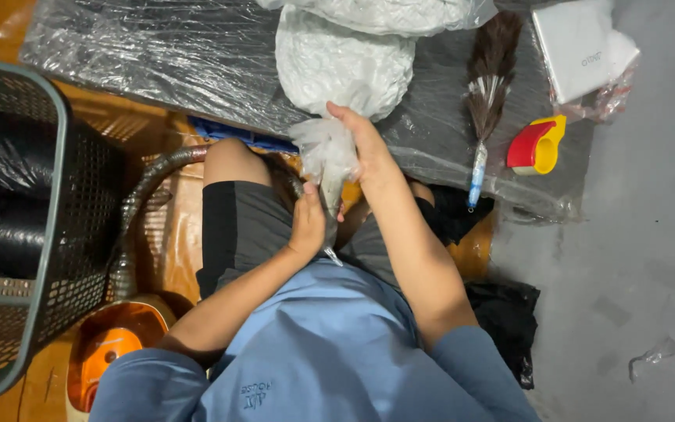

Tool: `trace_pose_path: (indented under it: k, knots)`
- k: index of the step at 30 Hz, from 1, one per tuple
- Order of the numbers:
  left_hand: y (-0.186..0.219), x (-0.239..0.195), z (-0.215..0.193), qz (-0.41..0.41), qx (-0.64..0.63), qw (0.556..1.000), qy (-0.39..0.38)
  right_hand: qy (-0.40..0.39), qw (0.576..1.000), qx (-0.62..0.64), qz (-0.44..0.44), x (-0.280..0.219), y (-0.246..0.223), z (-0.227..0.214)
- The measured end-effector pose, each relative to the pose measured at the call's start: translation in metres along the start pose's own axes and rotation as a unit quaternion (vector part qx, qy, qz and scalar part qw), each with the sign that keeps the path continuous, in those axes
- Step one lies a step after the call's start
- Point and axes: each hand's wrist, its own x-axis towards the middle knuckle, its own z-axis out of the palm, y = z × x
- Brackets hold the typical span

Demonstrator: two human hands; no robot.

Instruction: The person wraps a white bubble-wrapped item in a black plastic bag. They tie the bubble wrap, apply tape, then place the item into a black bag and fold the top closed.

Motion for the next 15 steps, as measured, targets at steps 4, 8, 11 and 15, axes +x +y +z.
trace_pose_path:
  k: [4, 8, 11, 15]
  knots:
    - [0.003, -0.002, 0.002, 0.041, 0.038, 0.998, 0.022, -0.020, 0.999, -0.012, -0.021, 0.001, -0.003, 0.004]
    - [0.037, -0.013, 0.000, 0.016, 0.071, 0.997, 0.034, -0.142, 0.989, -0.006, 0.030, 0.020, -0.012, -0.001]
    - [0.039, -0.021, 0.000, 0.021, 0.048, 0.998, 0.040, -0.159, 0.987, -0.006, 0.023, 0.023, -0.012, 0.004]
    - [0.041, -0.031, -0.001, 0.014, 0.038, 0.998, 0.050, -0.198, 0.980, -0.020, 0.026, 0.039, -0.008, 0.000]
